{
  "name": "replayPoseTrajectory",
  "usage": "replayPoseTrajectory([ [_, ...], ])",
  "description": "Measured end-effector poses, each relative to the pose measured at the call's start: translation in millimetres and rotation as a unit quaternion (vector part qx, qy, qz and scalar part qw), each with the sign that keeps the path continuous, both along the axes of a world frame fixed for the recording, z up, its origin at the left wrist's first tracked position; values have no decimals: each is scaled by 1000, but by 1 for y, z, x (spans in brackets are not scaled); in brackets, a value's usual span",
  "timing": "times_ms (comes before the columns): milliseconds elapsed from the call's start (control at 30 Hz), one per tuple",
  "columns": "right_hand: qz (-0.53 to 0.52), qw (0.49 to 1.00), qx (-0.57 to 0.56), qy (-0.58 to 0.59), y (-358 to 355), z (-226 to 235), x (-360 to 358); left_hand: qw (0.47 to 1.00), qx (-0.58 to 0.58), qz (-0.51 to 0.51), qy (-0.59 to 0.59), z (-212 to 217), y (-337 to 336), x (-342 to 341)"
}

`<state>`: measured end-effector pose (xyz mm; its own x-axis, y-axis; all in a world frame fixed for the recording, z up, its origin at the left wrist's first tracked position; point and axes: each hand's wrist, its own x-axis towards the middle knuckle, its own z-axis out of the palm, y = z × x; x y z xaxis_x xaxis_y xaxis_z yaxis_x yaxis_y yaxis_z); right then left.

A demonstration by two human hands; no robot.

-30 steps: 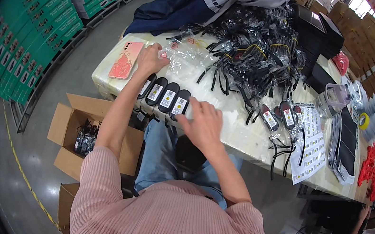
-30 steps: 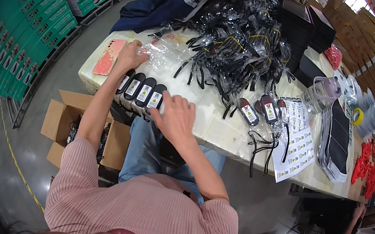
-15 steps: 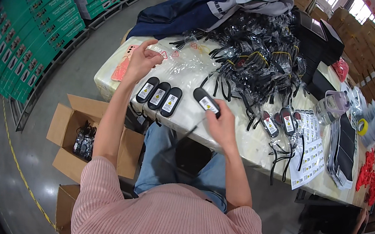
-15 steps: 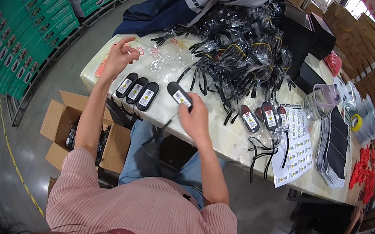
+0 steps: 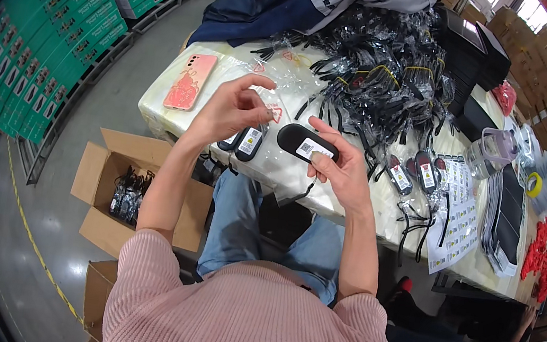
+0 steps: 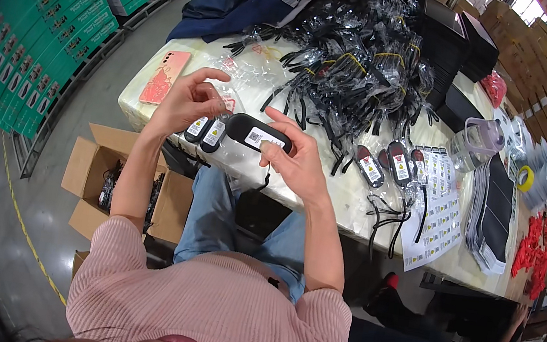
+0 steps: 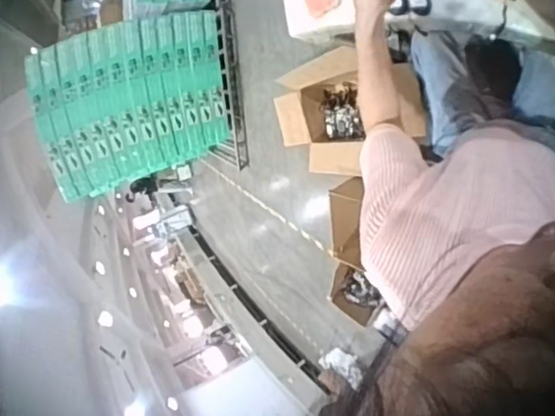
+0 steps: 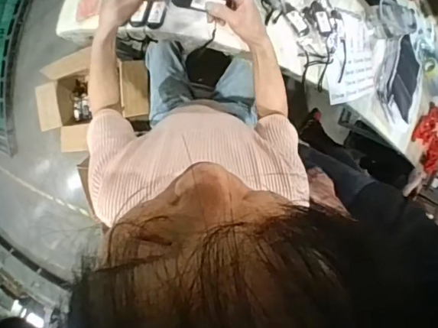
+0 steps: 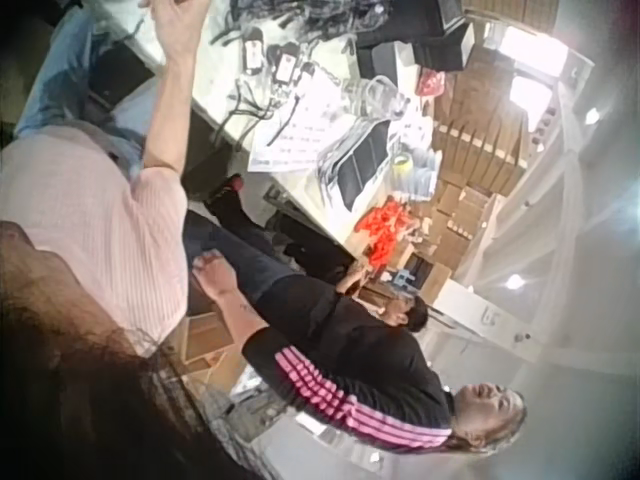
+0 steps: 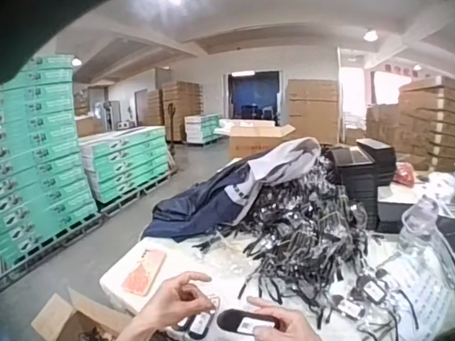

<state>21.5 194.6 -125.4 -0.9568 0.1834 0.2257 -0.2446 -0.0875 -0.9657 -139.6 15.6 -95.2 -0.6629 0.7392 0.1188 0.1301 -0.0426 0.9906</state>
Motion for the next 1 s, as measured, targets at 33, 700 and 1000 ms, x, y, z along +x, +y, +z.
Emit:
replayPoseTrajectory([
  [33,-1,1000,0,0,0,3,-1,999,-9,-30,16,1,3,1],
  [700,-155,966,-205,-13,-9,-5,2,989,47,-12,-141,-66,10,78],
  [1000,-157,966,-203,-24,-17,-14,7,991,16,111,74,-67,17,85],
])
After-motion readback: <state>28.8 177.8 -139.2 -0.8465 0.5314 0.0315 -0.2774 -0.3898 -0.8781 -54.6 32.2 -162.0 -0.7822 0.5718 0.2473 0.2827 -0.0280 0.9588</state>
